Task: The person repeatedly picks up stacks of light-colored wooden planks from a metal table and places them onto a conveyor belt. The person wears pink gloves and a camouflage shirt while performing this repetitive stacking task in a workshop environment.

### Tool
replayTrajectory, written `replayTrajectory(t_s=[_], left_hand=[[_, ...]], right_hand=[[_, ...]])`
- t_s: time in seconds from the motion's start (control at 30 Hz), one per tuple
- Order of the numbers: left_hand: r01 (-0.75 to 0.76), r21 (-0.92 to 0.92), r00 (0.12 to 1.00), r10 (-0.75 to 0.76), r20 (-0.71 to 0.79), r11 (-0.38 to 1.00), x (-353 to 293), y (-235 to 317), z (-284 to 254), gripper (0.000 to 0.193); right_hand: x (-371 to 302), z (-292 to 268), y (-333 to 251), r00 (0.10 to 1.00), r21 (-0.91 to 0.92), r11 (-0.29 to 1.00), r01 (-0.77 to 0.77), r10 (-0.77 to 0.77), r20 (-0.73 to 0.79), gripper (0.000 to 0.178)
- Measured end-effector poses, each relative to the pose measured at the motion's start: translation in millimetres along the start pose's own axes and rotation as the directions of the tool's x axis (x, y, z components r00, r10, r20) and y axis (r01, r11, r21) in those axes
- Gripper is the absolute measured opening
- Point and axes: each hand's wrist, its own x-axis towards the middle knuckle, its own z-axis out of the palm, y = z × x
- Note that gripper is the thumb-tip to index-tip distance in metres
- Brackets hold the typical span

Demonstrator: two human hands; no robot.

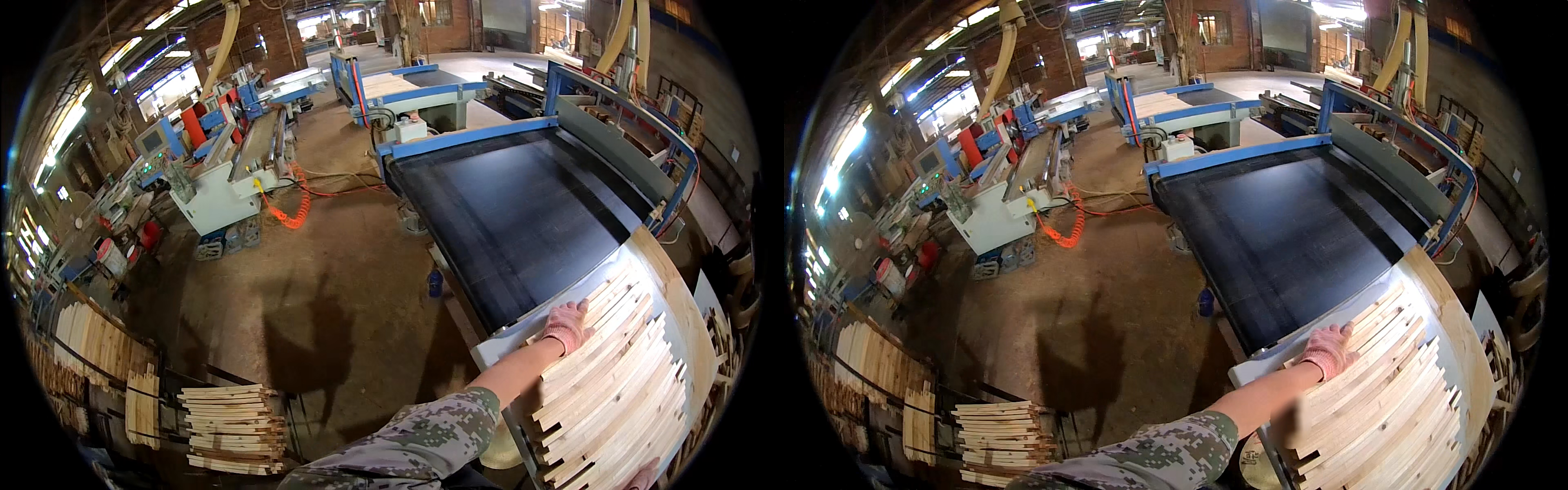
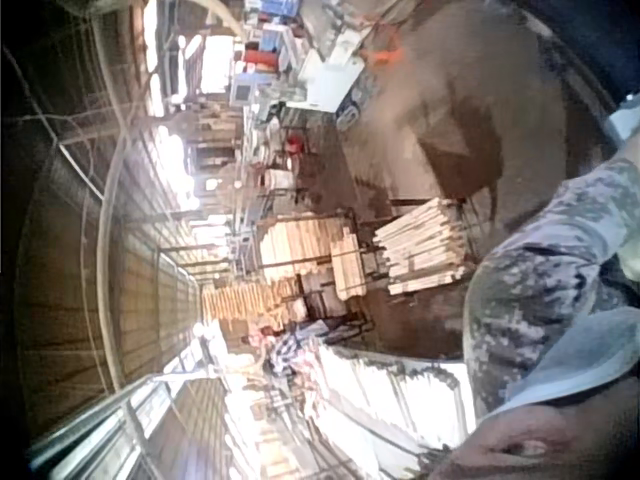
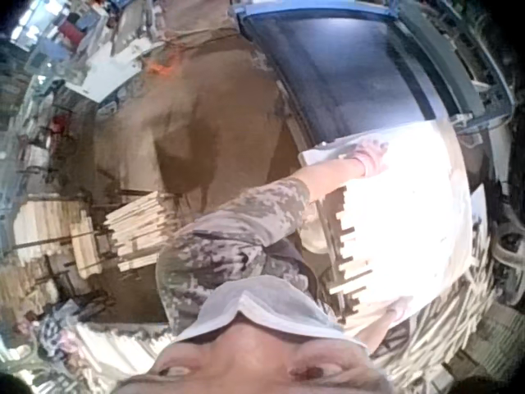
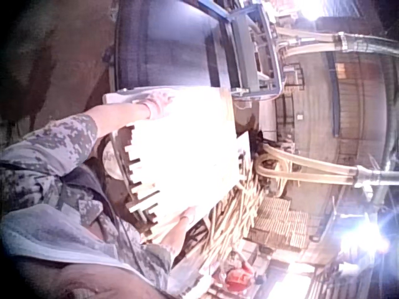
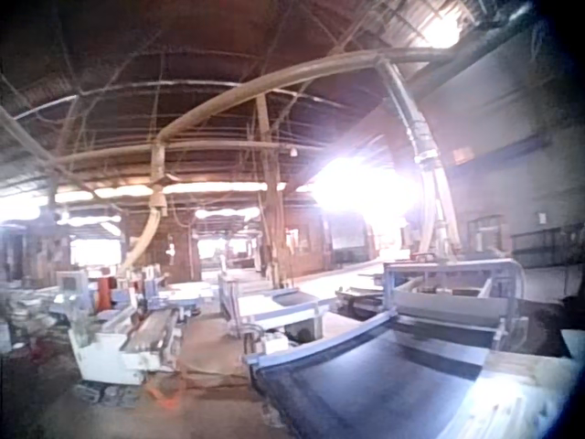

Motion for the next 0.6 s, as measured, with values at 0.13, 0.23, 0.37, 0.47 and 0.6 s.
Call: replayTrajectory(t_s=[0.13,0.23,0.37,0.47,0.6], left_hand=[[0.014,0.007,0.998,-0.015,0.065,1.000,-3.5,2.0,-11.8,0.088],[0.009,0.005,0.999,-0.009,0.050,1.000,-2.9,0.7,-9.5,0.088],[-0.006,-0.001,1.000,0.006,0.007,1.000,-3.3,-1.0,-4.6,0.088],[-0.006,0.017,1.000,0.006,-0.011,1.000,-3.2,-0.1,-4.0,0.088],[-0.004,0.011,1.000,0.004,0.008,1.000,0.0,1.0,-4.6,0.087]], right_hand=[[-1.6,-3.5,0.1,1.000,-0.062,0.998,0.002,-0.001,0.011,0.064],[3.3,-4.4,3.0,0.999,-0.097,0.995,0.019,-0.017,0.027,0.060],[11.4,-1.5,14.9,0.998,-0.134,0.990,0.045,-0.038,0.054,0.056],[22.2,3.2,27.0,0.995,-0.148,0.986,0.075,-0.063,0.079,0.052],[29.8,4.5,36.6,0.981,-0.341,0.920,0.191,-0.168,0.098,0.052]])
